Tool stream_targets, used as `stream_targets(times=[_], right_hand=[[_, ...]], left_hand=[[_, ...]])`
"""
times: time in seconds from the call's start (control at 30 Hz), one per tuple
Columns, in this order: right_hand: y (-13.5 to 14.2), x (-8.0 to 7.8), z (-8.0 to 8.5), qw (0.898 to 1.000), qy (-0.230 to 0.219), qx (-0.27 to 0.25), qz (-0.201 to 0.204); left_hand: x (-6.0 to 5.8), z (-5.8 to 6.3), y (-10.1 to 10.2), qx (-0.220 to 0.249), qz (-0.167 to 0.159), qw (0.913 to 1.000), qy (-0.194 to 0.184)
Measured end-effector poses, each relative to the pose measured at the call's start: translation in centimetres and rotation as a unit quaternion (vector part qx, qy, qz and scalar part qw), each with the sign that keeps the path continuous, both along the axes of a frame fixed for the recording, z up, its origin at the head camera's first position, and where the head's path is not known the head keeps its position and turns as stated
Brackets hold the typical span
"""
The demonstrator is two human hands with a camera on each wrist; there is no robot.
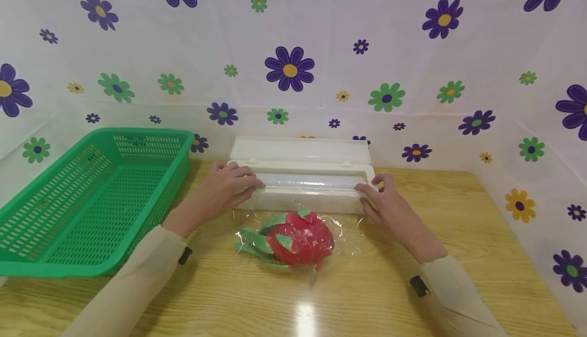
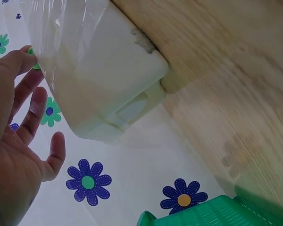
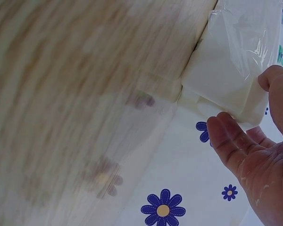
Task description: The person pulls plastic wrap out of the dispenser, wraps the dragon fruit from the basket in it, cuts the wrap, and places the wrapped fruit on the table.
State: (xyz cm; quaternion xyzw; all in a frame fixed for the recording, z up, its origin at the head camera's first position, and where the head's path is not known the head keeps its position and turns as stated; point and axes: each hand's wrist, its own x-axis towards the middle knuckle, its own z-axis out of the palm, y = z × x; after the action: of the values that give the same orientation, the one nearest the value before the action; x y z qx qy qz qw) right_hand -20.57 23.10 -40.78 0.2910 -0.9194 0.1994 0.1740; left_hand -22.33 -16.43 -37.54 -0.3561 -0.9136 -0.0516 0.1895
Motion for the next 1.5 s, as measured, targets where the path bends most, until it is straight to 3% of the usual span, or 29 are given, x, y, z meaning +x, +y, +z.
stream_targets(times=[0.57, 1.07, 1.5], right_hand=[[0.15, -0.08, 0.01, 1.000, -0.014, 0.008, -0.006], [0.01, 0.19, 0.26, 1.000, -0.018, 0.004, -0.009], [0.00, 0.09, 0.10, 1.000, -0.007, 0.000, -0.005]], left_hand=[[0.16, 0.08, -0.22, 0.022, 0.016, 0.9990, -0.036], [0.26, 0.05, -0.37, 0.029, 0.028, 0.9982, -0.044], [0.66, -0.07, 0.13, -0.010, 0.051, 0.9984, 0.020]])
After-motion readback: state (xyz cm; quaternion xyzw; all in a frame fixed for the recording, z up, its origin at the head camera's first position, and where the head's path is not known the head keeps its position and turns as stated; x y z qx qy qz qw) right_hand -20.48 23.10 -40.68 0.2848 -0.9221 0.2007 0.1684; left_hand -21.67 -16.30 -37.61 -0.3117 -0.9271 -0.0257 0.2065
